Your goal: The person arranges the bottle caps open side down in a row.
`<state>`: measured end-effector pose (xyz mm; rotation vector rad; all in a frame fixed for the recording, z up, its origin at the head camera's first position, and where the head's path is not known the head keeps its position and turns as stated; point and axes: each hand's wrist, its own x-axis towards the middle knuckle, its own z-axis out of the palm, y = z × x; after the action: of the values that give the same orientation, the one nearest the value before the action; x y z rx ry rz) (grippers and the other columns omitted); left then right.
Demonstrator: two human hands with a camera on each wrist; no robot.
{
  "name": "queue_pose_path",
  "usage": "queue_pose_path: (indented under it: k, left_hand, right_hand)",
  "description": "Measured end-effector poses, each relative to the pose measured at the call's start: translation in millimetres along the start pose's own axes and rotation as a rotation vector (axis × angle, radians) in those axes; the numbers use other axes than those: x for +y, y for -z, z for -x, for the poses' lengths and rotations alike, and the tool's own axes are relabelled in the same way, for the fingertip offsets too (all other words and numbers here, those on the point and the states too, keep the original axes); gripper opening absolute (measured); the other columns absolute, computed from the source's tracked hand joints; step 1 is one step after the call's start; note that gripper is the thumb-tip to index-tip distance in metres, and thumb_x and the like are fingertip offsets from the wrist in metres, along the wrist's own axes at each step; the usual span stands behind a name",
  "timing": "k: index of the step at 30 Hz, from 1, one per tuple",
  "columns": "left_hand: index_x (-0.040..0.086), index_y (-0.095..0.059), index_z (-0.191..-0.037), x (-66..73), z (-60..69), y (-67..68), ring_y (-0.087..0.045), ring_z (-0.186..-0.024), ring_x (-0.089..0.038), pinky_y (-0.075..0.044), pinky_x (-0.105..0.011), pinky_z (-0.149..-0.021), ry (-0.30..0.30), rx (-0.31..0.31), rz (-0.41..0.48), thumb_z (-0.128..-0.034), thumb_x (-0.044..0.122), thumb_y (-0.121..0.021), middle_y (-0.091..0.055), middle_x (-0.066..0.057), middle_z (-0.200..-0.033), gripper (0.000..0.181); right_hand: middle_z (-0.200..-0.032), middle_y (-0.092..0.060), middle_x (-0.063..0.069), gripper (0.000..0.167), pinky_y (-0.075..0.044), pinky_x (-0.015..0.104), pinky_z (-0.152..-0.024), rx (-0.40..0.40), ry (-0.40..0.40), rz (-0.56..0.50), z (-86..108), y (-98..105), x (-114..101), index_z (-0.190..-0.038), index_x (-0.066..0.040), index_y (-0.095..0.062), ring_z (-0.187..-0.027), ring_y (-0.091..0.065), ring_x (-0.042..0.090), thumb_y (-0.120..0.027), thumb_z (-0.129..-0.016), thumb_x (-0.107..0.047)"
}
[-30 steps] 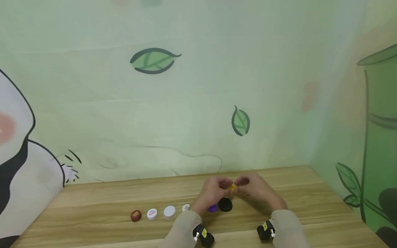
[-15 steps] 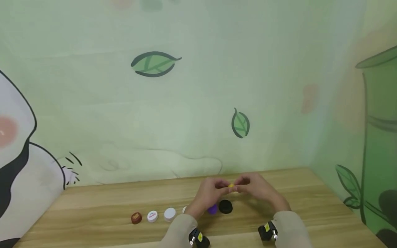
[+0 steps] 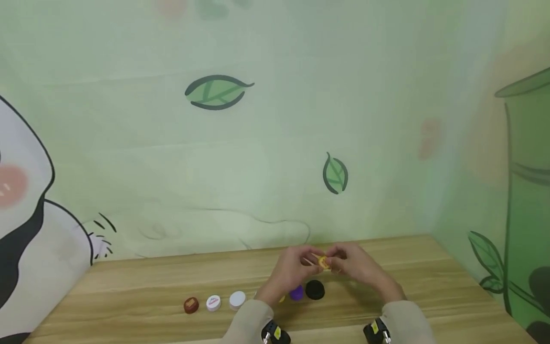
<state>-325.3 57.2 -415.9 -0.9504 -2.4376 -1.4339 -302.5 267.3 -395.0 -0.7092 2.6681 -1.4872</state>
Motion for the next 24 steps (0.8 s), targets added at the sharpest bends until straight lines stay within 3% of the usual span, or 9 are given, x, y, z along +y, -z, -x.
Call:
queue_pose_path:
  k: [7,13,24]
  left_hand:
    - [0.003,-0.079,-0.110,0.1,0.9,0.4,-0.070,-0.075,-0.001,-0.055,-0.016,-0.068,-0.021,-0.028,-0.002,-0.0853,-0.004,-0.085,-0.078,-0.003,-0.085,0.027]
    - [0.004,-0.079,-0.109,-1.2,2.2,0.4,-0.070,-0.077,-0.001,-0.055,-0.017,-0.072,-0.008,-0.039,-0.004,-0.0866,0.000,-0.086,-0.079,-0.001,-0.088,0.024]
    - [0.002,-0.080,-0.109,0.8,3.4,0.8,-0.071,-0.079,0.001,-0.054,-0.016,-0.075,0.008,-0.065,-0.017,-0.0875,0.002,-0.086,-0.081,-0.002,-0.090,0.022]
  right_hand:
    - [-0.102,-0.072,0.012,0.013,-0.061,0.040,-0.074,0.017,-0.027,-0.014,6.1,-4.5,-0.3,-0.116,0.008,-0.063,-0.089,-0.068,0.030,-0.061,-0.104,0.003]
    - [-0.105,-0.072,0.009,0.021,-0.059,0.035,-0.082,0.028,-0.001,0.058,9.2,-4.8,-2.8,-0.114,0.003,-0.067,-0.099,-0.068,0.027,-0.075,-0.095,0.001]
    - [-0.099,-0.073,0.005,0.021,-0.057,0.028,-0.077,0.034,0.017,0.116,10.2,0.2,-5.2,-0.109,0.000,-0.072,-0.094,-0.068,0.023,-0.082,-0.090,-0.003]
